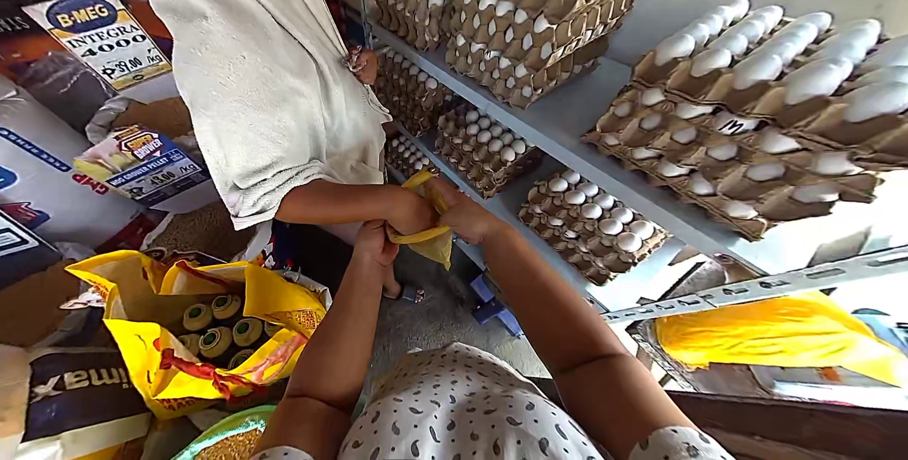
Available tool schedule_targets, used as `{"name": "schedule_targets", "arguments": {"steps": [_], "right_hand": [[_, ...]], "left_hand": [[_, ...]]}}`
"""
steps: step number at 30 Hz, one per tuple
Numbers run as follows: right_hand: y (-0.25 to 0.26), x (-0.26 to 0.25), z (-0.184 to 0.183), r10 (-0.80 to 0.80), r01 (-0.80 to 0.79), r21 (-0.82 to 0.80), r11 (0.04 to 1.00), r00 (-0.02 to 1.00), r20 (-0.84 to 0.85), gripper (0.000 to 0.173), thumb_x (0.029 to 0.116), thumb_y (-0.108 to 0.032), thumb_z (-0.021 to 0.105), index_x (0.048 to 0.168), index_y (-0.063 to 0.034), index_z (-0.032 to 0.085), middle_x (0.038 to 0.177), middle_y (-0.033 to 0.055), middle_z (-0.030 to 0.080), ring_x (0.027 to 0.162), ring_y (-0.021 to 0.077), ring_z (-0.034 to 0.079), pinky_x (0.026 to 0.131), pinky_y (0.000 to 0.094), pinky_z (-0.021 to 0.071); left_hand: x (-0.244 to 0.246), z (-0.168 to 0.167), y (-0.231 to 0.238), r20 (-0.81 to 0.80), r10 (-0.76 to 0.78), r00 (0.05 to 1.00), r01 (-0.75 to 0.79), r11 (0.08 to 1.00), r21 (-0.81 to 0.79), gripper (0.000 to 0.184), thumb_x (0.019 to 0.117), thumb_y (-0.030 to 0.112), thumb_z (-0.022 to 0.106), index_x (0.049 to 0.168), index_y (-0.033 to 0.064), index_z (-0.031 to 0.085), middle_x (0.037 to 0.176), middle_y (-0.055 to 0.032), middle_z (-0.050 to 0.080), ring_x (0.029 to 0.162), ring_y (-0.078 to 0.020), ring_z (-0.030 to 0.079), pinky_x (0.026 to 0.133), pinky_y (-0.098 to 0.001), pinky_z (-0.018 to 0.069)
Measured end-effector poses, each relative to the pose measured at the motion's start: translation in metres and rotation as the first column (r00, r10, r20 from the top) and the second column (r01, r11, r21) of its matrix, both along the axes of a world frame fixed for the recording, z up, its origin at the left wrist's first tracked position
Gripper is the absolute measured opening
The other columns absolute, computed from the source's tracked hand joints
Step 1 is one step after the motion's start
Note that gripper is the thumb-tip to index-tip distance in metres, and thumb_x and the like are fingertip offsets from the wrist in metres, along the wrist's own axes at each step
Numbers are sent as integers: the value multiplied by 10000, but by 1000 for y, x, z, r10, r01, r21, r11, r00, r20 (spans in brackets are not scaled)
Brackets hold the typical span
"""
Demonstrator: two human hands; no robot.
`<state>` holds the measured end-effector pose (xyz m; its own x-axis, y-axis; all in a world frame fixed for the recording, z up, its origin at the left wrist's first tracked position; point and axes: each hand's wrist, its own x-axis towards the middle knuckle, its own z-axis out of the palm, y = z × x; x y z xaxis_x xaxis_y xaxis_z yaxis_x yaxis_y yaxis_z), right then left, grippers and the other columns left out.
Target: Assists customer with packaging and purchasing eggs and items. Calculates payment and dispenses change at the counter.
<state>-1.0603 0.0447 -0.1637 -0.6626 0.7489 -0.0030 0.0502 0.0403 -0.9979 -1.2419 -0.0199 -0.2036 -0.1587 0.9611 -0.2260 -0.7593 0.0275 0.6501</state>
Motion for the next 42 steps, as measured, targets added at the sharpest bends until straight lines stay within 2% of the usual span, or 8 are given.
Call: {"name": "schedule_targets", "arguments": {"steps": [5, 10, 13, 20, 25, 30, 36, 42], "right_hand": [[-9, 2, -3, 9, -12, -19, 1000, 989, -145, 937, 691, 151, 513, 1573, -91, 309, 1504, 128, 497, 1314, 189, 554, 1047, 402, 528], [-30, 4, -1, -66, 64, -23, 998, 993, -97, 953, 701, 107, 513, 1585, -206, 344, 1467, 97, 548, 1185, 219, 632, 896, 435, 582], [-32, 4, -1, -37, 31, -66, 997, 995, -97, 958, 723, 152, 491, 1598, -195, 311, 1500, 121, 512, 1229, 245, 606, 932, 466, 569], [-36, 3, -5, -34, 29, -36, 999, 985, -166, 934, 663, 123, 497, 1540, -168, 361, 1394, 105, 577, 1147, 201, 635, 880, 426, 584], [-36, 3, -12, -80, 65, -85, 994, 981, -176, 959, 670, 140, 486, 1563, -183, 357, 1460, 122, 541, 1223, 228, 608, 941, 458, 565], [-38, 10, -16, -174, 166, -87, 982, 979, -104, 872, 754, 186, 486, 1553, -147, 383, 1443, 120, 559, 1225, 198, 616, 984, 413, 560], [-49, 29, -12, -223, 217, -84, 972, 973, -58, 886, 743, 175, 491, 1569, -109, 337, 1487, 139, 516, 1280, 161, 584, 1030, 355, 539], [-50, 45, -18, -254, 247, -108, 963, 965, -67, 868, 756, 181, 485, 1561, -116, 352, 1444, 142, 552, 1243, 163, 607, 1016, 357, 544]], "left_hand": [[-2, 3, -4, 12, -16, 1000, 15, 999, 29, 318, 1105, 206, 325, 1010, 137, 621, 895, -49, 719, 819, -162, 711, 740, -358, 608], [-3, 2, -9, 33, -17, 999, 15, 999, 51, 290, 1095, 209, 381, 1000, 139, 646, 891, -46, 720, 815, -155, 712, 746, -351, 609], [-5, -3, -10, 29, 2, 1000, -3, 1000, 30, 264, 1096, 207, 382, 1038, 124, 626, 912, -64, 718, 839, -177, 713, 760, -375, 610], [-9, 4, -14, -57, -34, 998, 38, 998, 57, 180, 1073, 178, 490, 1116, 107, 650, 929, -66, 722, 821, -159, 715, 738, -345, 615], [-9, 3, -14, -128, -39, 991, 42, 999, 27, 180, 1064, 191, 544, 1122, 86, 677, 907, -76, 709, 761, -148, 687, 697, -331, 603], [0, 6, -12, -188, -16, 982, 9, 999, -38, 159, 1057, 94, 531, 1132, 7, 641, 878, -124, 700, 746, -181, 690, 706, -346, 607], [11, 12, -12, -462, -67, 884, 40, 997, -69, 103, 998, 25, 624, 1072, -38, 659, 869, -114, 698, 713, -152, 669, 655, -295, 587], [27, 15, -6, -441, -85, 893, 36, 992, -118, 101, 1009, 46, 623, 1058, -33, 664, 827, -110, 688, 666, -145, 658, 615, -280, 583]]}}
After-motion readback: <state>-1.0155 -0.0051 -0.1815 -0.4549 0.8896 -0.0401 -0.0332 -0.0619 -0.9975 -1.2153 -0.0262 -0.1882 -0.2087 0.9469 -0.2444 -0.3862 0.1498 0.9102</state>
